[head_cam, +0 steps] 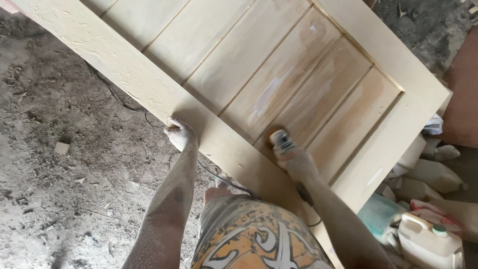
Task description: The person sands the surface of a wooden door using a power sander, moving the tool across the different panels and frames of the door while holding the edge with their other hand.
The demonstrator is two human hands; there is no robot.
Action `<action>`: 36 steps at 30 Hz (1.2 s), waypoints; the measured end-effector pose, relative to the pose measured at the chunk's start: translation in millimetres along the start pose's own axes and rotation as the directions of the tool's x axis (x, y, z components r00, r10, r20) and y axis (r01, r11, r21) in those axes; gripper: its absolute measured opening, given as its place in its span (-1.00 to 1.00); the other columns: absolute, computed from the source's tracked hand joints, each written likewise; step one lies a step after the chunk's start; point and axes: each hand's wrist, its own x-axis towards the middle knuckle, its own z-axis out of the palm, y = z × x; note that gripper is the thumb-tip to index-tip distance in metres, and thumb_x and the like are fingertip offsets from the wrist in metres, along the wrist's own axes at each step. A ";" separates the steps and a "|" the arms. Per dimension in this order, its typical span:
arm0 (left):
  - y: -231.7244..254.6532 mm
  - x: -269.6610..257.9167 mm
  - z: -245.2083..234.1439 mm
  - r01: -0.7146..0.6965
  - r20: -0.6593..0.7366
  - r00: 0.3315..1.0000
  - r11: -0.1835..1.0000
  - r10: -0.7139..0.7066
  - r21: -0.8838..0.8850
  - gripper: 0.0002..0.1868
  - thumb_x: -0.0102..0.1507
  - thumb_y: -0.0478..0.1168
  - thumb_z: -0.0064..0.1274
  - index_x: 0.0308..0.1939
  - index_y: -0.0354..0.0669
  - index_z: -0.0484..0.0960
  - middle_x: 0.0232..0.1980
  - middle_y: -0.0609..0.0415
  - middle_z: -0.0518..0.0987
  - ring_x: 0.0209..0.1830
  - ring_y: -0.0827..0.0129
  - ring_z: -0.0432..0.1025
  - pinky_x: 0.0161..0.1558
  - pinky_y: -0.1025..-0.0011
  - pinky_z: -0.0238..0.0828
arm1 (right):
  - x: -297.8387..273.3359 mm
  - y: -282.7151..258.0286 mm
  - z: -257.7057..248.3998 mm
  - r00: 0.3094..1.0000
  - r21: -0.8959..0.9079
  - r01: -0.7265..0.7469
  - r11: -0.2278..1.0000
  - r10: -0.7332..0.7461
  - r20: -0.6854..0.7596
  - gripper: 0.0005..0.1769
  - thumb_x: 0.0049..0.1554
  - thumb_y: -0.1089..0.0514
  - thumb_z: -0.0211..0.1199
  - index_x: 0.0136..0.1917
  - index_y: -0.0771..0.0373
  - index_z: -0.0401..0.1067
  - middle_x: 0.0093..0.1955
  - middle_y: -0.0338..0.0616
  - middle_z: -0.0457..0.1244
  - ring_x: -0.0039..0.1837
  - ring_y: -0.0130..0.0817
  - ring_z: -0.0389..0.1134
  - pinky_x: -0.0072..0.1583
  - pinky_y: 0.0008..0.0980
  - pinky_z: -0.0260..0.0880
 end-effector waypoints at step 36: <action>15.5 -17.4 -10.7 0.007 -0.027 1.000 0.991 -0.003 0.135 -0.08 0.37 0.37 -0.41 0.26 -0.56 0.27 -0.07 -0.33 0.59 -0.21 0.04 0.63 -0.22 0.17 0.76 | 194.6 -3.8 -134.2 0.956 -0.332 0.119 0.936 -0.198 -0.216 -0.61 -0.01 -0.01 0.51 0.10 0.07 0.63 0.04 -0.01 0.42 0.10 -0.12 0.41 0.14 -0.19 0.39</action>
